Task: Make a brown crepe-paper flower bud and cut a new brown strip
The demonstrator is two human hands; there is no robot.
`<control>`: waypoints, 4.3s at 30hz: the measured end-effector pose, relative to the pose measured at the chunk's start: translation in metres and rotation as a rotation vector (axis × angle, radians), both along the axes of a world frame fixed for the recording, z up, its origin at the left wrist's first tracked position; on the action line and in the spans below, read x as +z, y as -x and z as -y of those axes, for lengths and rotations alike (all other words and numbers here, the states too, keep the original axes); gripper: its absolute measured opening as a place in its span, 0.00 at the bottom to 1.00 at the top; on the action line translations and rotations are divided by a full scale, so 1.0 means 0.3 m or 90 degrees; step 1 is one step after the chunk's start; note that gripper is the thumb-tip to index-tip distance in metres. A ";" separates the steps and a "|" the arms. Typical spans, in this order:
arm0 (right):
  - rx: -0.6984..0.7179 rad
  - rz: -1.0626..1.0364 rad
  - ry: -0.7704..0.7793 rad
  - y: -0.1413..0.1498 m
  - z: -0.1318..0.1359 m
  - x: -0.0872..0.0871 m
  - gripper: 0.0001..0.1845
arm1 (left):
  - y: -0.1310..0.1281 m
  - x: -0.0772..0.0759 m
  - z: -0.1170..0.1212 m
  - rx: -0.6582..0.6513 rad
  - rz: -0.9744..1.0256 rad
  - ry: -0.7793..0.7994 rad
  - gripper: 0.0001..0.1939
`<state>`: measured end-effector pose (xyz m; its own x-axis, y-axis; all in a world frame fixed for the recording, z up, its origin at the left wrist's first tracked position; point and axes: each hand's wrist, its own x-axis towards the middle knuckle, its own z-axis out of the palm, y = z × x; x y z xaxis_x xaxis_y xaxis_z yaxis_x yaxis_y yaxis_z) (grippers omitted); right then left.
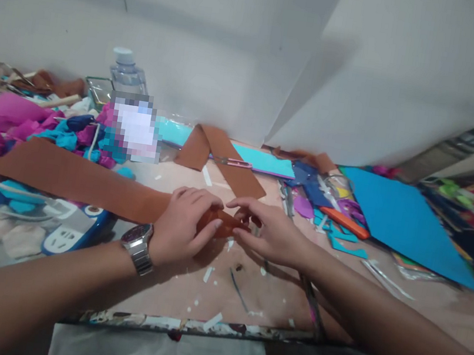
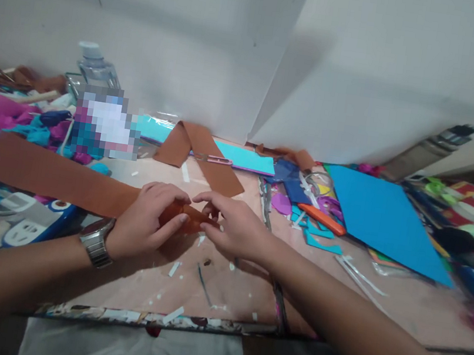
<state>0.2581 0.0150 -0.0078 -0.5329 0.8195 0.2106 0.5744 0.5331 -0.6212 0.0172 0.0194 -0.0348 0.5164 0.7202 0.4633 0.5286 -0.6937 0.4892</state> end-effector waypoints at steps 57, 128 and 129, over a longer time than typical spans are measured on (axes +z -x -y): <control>-0.005 -0.194 -0.085 0.015 0.070 -0.088 0.07 | -0.003 0.040 0.015 -0.102 0.098 0.061 0.03; -0.136 -0.358 0.222 0.012 0.050 -0.156 0.14 | -0.021 -0.004 0.024 -0.023 0.217 0.389 0.11; -0.134 -0.341 0.212 0.011 0.051 -0.151 0.13 | -0.022 -0.003 0.027 -0.027 0.225 0.403 0.10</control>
<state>0.2549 -0.0004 -0.0532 -0.2465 0.9618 0.1192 0.2113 0.1734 -0.9619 0.0237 0.0115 -0.0356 0.4463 0.8882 0.1094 0.2431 -0.2379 0.9404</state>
